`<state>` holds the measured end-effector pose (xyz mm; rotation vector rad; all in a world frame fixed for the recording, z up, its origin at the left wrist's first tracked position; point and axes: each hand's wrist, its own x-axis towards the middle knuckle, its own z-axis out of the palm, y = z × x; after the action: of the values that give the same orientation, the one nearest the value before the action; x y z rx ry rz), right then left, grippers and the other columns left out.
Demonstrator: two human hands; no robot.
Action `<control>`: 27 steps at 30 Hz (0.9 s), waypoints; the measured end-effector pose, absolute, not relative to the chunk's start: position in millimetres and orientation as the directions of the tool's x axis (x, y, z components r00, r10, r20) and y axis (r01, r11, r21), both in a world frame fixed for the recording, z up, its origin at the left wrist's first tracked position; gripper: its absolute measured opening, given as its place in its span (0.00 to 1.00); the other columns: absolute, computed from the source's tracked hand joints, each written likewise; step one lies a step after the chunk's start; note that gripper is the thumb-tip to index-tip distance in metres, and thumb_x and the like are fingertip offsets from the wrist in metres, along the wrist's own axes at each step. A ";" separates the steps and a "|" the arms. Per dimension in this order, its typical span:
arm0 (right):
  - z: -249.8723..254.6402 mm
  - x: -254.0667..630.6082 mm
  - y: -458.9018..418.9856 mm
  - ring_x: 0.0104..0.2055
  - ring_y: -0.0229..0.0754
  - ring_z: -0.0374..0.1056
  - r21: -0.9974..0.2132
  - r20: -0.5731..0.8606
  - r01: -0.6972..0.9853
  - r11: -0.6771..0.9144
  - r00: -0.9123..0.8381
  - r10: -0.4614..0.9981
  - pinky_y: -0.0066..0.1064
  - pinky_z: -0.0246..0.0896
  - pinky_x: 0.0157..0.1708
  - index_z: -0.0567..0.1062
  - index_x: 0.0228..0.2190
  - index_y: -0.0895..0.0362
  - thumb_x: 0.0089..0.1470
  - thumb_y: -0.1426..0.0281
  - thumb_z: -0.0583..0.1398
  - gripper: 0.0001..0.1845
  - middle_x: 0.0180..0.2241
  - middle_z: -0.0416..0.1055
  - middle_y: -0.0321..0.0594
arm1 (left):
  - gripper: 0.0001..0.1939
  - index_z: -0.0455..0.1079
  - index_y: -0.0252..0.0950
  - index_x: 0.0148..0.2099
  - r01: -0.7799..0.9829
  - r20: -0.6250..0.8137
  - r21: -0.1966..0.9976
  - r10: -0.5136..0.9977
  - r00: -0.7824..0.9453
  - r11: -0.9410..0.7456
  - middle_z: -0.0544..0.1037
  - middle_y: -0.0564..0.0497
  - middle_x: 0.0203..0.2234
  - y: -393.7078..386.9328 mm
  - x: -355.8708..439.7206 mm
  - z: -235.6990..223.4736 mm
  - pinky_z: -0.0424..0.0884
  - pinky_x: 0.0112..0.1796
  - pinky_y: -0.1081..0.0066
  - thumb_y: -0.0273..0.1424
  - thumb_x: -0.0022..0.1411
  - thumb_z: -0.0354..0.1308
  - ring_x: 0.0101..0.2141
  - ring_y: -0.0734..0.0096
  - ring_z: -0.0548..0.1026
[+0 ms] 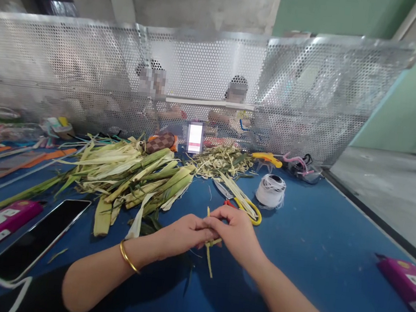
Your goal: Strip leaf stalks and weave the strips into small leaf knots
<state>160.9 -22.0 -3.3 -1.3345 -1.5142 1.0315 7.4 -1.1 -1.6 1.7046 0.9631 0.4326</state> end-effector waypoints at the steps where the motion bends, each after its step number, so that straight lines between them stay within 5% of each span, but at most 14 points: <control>1: -3.4 159.1 -22.6 0.19 0.37 0.62 -0.966 0.041 0.252 0.051 -0.045 0.998 0.30 0.60 0.18 0.72 0.20 0.56 0.42 0.57 0.63 0.14 0.19 0.67 0.34 | 0.21 0.69 0.33 0.21 0.392 -0.176 0.914 0.769 0.614 -0.104 0.58 0.58 0.14 -1.4 7.3 -1.0 0.49 0.23 0.73 0.44 0.56 0.54 0.20 0.79 0.55; 5: -6.6 154.5 -23.0 0.18 0.35 0.58 -0.974 0.125 0.202 0.102 0.103 0.987 0.28 0.55 0.18 0.69 0.17 0.56 0.42 0.59 0.63 0.15 0.17 0.62 0.31 | 0.21 0.68 0.33 0.19 0.380 -0.139 0.914 0.767 0.626 -0.145 0.53 0.59 0.13 -1.4 5.7 1.2 0.44 0.22 0.72 0.42 0.55 0.55 0.18 0.80 0.49; 8: -9.4 153.6 -21.8 0.22 0.37 0.58 -0.945 0.226 0.281 0.167 0.192 0.955 0.29 0.55 0.22 0.69 0.16 0.56 0.43 0.60 0.62 0.14 0.17 0.64 0.33 | 0.17 0.76 0.31 0.27 0.361 -0.134 0.919 0.735 0.665 -0.159 0.53 0.59 0.12 -2.5 5.2 0.8 0.44 0.21 0.71 0.40 0.56 0.55 0.18 0.79 0.49; 12: -9.3 160.1 -16.9 0.26 0.40 0.62 -0.900 0.276 0.384 0.207 0.134 0.952 0.31 0.58 0.27 0.72 0.19 0.55 0.47 0.60 0.60 0.14 0.21 0.69 0.36 | 0.16 0.78 0.31 0.32 0.363 -0.156 0.925 0.753 0.639 -0.116 0.55 0.59 0.12 -4.8 6.7 0.2 0.46 0.21 0.72 0.38 0.57 0.55 0.17 0.79 0.52; 15: -7.1 171.5 -11.6 0.29 0.42 0.66 -0.858 0.362 0.422 0.292 0.095 0.927 0.33 0.62 0.30 0.76 0.38 0.54 0.55 0.58 0.54 0.17 0.27 0.72 0.38 | 0.16 0.77 0.31 0.29 0.319 -0.180 0.948 0.811 0.557 -0.009 0.57 0.59 0.12 -4.4 8.3 0.8 0.49 0.21 0.73 0.38 0.57 0.55 0.17 0.80 0.53; 18: -4.0 180.4 -11.8 0.27 0.41 0.65 -0.782 0.465 0.520 0.344 0.118 0.878 0.34 0.62 0.29 0.62 0.57 0.54 0.60 0.59 0.47 0.25 0.27 0.71 0.36 | 0.18 0.76 0.31 0.30 0.217 -0.244 0.964 0.840 0.485 0.155 0.61 0.58 0.13 -1.4 8.3 2.0 0.51 0.21 0.75 0.42 0.57 0.56 0.17 0.80 0.57; 20: -1.2 180.6 -17.2 0.28 0.41 0.65 -0.639 0.600 0.681 0.357 0.151 0.786 0.34 0.61 0.32 0.66 0.53 0.55 0.60 0.60 0.50 0.22 0.27 0.71 0.36 | 0.19 0.76 0.32 0.33 0.107 -0.299 0.954 0.850 0.433 0.281 0.67 0.56 0.16 2.0 6.9 3.8 0.56 0.22 0.76 0.44 0.55 0.58 0.18 0.80 0.62; 24: 0.7 167.7 -31.2 0.29 0.40 0.66 -0.311 0.784 0.818 0.484 -0.067 0.617 0.33 0.57 0.36 0.73 0.26 0.55 0.59 0.64 0.54 0.14 0.24 0.71 0.38 | 0.19 0.76 0.31 0.38 -0.209 -0.262 0.908 0.883 0.389 0.362 0.76 0.50 0.24 9.0 2.5 10.0 0.67 0.33 0.74 0.38 0.46 0.68 0.26 0.75 0.72; 27: -6.5 154.1 -34.2 0.27 0.39 0.65 -0.380 0.633 0.778 0.500 -0.176 0.754 0.29 0.56 0.30 0.73 0.24 0.55 0.59 0.63 0.54 0.15 0.23 0.71 0.37 | 0.20 0.76 0.30 0.37 -0.338 -0.203 0.879 0.905 0.373 0.337 0.78 0.47 0.27 10.4 1.3 13.6 0.68 0.35 0.72 0.30 0.39 0.71 0.29 0.72 0.74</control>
<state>154.1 -34.2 -6.5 -1.2619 -1.9364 -0.0384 1.3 10.4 13.6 0.8554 0.8024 0.9353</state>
